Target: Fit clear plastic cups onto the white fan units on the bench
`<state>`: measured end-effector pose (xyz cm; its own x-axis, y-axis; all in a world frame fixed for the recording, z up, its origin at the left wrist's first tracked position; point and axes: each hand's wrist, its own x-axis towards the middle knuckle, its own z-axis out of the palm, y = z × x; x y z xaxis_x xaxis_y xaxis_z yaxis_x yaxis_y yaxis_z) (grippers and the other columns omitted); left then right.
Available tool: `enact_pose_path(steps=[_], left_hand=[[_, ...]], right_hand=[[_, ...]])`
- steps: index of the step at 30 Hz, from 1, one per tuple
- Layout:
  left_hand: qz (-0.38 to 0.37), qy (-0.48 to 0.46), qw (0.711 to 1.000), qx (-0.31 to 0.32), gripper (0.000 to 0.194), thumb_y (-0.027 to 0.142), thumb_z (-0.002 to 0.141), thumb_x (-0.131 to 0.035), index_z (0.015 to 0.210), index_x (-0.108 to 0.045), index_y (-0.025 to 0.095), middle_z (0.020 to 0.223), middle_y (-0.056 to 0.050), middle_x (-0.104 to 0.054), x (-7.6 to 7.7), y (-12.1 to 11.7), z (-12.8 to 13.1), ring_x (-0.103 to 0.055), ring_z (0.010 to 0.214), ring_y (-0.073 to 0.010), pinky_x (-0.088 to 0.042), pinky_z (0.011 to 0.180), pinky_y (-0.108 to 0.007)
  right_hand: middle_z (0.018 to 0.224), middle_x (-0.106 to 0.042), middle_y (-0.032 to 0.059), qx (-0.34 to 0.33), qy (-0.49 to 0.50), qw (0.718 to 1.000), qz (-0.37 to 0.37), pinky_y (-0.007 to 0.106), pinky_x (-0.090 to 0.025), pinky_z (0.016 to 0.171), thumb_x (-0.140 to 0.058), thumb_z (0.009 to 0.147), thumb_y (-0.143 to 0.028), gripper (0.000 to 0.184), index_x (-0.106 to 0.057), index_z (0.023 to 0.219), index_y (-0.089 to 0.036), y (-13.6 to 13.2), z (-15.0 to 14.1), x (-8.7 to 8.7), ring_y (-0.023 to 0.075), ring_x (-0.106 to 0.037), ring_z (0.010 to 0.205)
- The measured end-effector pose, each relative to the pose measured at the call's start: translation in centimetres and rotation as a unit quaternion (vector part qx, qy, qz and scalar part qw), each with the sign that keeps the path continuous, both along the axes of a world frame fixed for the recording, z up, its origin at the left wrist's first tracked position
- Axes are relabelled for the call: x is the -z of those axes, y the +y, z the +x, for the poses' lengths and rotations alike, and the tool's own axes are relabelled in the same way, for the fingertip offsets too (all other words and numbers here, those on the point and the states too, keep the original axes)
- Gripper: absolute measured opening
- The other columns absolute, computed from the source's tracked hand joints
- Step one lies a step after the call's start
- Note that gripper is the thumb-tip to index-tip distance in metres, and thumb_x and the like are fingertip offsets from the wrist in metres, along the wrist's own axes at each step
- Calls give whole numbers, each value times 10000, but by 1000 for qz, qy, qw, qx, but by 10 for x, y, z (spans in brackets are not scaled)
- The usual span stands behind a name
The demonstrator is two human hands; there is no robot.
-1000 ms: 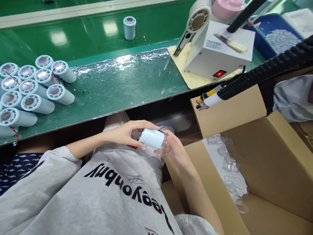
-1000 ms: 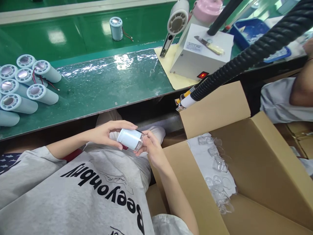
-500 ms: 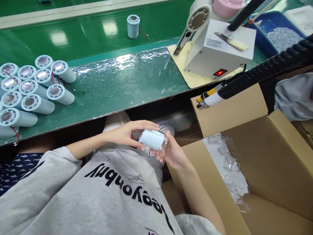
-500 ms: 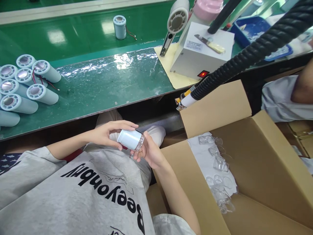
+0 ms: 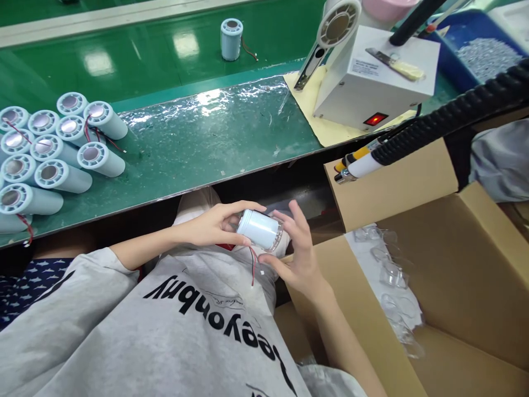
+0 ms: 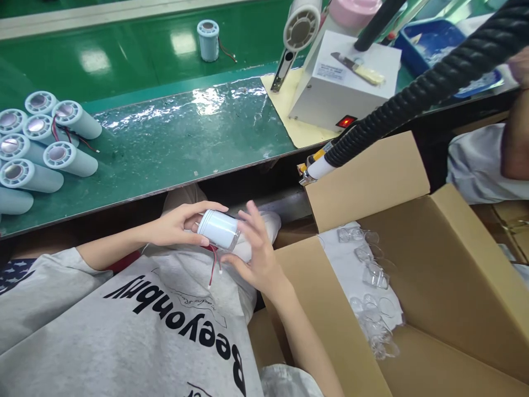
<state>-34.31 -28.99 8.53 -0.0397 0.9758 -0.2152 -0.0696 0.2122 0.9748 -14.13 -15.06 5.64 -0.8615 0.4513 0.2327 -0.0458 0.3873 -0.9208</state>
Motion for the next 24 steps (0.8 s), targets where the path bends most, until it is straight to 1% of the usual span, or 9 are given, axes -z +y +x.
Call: enact_pose_path(steps=[2, 3, 5, 7, 9, 12, 16, 19, 24], left_hand=[[-13, -10, 1000, 15, 719, 407, 827, -802, 1473, -528, 253, 1041, -56, -712, 0, 0, -1, -688, 753, -144, -580, 669, -270], [-8, -5, 1000, 23, 734, 408, 822, -810, 1482, -527, 260, 1070, -66, -722, 0, 0, -2, -704, 775, -157, -586, 681, -277], [26, 13, 999, 35, 758, 364, 786, -850, 1478, -553, 277, 1243, -103, -713, 0, 1, -5, -735, 971, -222, -608, 795, -315], [67, 13, 997, 47, 747, 280, 767, -867, 1458, -586, 304, 1447, -114, -628, 0, 2, -6, -674, 1226, -276, -592, 957, -357], [77, -17, 995, 55, 720, 210, 792, -837, 1457, -588, 332, 1546, -104, -555, 0, 2, -6, -621, 1331, -280, -564, 1043, -384], [39, -78, 995, 52, 743, 178, 816, -811, 1493, -548, 337, 1519, -114, -588, 3, 0, -4, -679, 1254, -265, -583, 1012, -398], [0, -98, 994, 41, 836, 213, 766, -859, 1525, -516, 294, 1319, -112, -722, 12, -3, -7, -744, 1037, -231, -598, 873, -345], [-21, -92, 994, 45, 858, 233, 754, -865, 1531, -507, 290, 1274, -102, -734, 19, -2, -8, -735, 974, -209, -584, 830, -320], [-108, -57, 991, 50, 766, 397, 812, -794, 1515, -516, 277, 1293, -107, -713, 19, -3, -5, -717, 991, -229, -584, 770, -312]], right_hand=[[1400, -666, 71, -30, 9, 998, 54, 589, -510, 1111, -777, 876, -338, 301, -700, 1168, -350, 2, 2, -1, 322, -631, 1308], [1374, -688, 65, -33, 6, 999, 43, 581, -522, 1104, -771, 883, -312, 297, -711, 1171, -352, 3, 3, -2, 318, -647, 1288], [1354, -707, 75, -24, -13, 999, -43, 548, -577, 1045, -811, 855, -398, 407, -699, 1242, -338, 2, 4, -3, 323, -678, 1244], [1297, -738, 85, -15, -40, 987, -152, 498, -634, 949, -823, 815, -539, 529, -692, 1277, -318, -1, 5, -3, 319, -721, 1160], [1231, -768, 78, -11, -54, 975, -214, 458, -655, 890, -811, 802, -598, 547, -715, 1259, -315, -2, 5, -2, 300, -752, 1080], [1283, -758, 63, 3, -54, 981, -188, 463, -634, 951, -851, 790, -526, 476, -762, 1215, -332, -3, 8, -2, 313, -723, 1171], [1363, -719, 42, 3, -56, 991, -125, 515, -543, 1104, -871, 788, -418, 437, -783, 1208, -338, -1, 10, 1, 339, -657, 1294], [1352, -726, 25, 12, -73, 987, -141, 490, -546, 1102, -845, 811, -388, 420, -778, 1223, -339, -5, 6, 7, 327, -653, 1302], [1261, -765, 63, -31, -98, 971, -216, 425, -620, 950, -760, 828, -623, 630, -705, 1352, -278, -16, -1, 16, 309, -736, 1131]])
